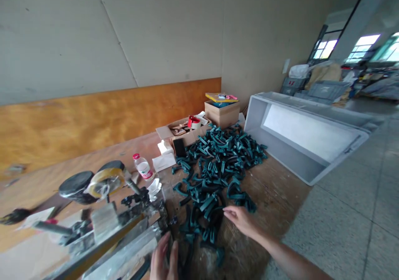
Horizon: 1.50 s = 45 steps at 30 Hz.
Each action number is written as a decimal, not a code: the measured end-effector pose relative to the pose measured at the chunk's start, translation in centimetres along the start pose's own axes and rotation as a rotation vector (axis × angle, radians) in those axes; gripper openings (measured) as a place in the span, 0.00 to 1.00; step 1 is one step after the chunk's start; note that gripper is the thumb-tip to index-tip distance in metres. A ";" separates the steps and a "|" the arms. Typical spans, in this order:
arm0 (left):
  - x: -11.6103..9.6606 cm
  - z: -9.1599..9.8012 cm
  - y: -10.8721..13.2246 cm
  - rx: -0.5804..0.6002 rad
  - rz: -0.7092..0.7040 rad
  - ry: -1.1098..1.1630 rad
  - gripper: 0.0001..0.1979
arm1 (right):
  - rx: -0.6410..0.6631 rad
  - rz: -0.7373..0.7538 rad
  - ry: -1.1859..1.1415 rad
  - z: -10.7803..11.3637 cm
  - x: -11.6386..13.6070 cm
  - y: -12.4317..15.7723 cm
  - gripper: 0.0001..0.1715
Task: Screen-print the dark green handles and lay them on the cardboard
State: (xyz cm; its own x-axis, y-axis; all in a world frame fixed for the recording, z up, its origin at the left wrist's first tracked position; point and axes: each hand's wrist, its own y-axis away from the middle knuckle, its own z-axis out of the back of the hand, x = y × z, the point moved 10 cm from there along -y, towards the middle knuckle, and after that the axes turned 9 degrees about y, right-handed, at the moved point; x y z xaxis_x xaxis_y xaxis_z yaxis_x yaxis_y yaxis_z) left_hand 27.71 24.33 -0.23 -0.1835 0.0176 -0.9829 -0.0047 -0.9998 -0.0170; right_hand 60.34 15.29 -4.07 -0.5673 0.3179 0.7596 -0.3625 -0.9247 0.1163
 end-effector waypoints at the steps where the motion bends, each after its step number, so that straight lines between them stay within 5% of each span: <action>1: -0.6 -2.7 -1.5 0.054 -0.012 0.000 0.25 | -0.047 0.013 -0.013 2.9 -0.6 -1.4 0.24; 7: -4.5 -19.6 -12.9 0.262 -0.102 -0.082 0.27 | -0.243 0.065 -0.012 19.1 -6.5 -15.8 0.24; 10: -5.3 -27.6 -19.7 0.301 -0.136 -0.217 0.27 | -0.268 0.101 0.042 24.6 -8.3 -24.5 0.21; 13: -5.2 -33.0 -26.4 0.261 -0.118 -0.322 0.27 | -0.279 0.121 0.112 28.1 -8.8 -32.7 0.18; 16: -4.7 -36.3 -32.6 0.200 -0.089 -0.392 0.29 | -0.230 0.116 0.154 28.9 -9.2 -40.5 0.19; 20: -3.0 -38.5 -39.1 0.123 -0.016 -0.481 0.30 | -0.145 0.099 0.175 27.4 -10.2 -50.3 0.21; 26: 1.0 -40.0 -43.2 0.113 0.066 -0.533 0.33 | 0.043 0.070 0.174 21.6 -12.4 -61.5 0.20; 29: 1.6 -41.2 -42.9 0.186 0.051 -0.527 0.28 | 0.186 0.097 0.109 18.3 -12.8 -63.0 0.21; 32: 0.7 -42.9 -42.0 0.291 0.018 -0.504 0.26 | 0.350 0.144 0.031 16.1 -12.6 -61.5 0.19; 38: -2.1 -44.8 -39.5 0.417 -0.017 -0.487 0.29 | 0.446 0.186 0.039 16.2 -10.0 -56.0 0.21; 45: -3.9 -43.0 -35.4 0.457 -0.022 -0.588 0.33 | 0.452 0.280 0.199 15.2 -4.4 -48.6 0.31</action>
State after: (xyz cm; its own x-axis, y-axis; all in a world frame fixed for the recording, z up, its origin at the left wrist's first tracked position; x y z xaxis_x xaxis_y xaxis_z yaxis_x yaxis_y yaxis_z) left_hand 70.90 59.57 -3.72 -0.6736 0.1633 -0.7208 -0.3992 -0.9011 0.1690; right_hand 91.71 55.68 -3.35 -0.7404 0.0409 0.6709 0.1492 -0.9632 0.2234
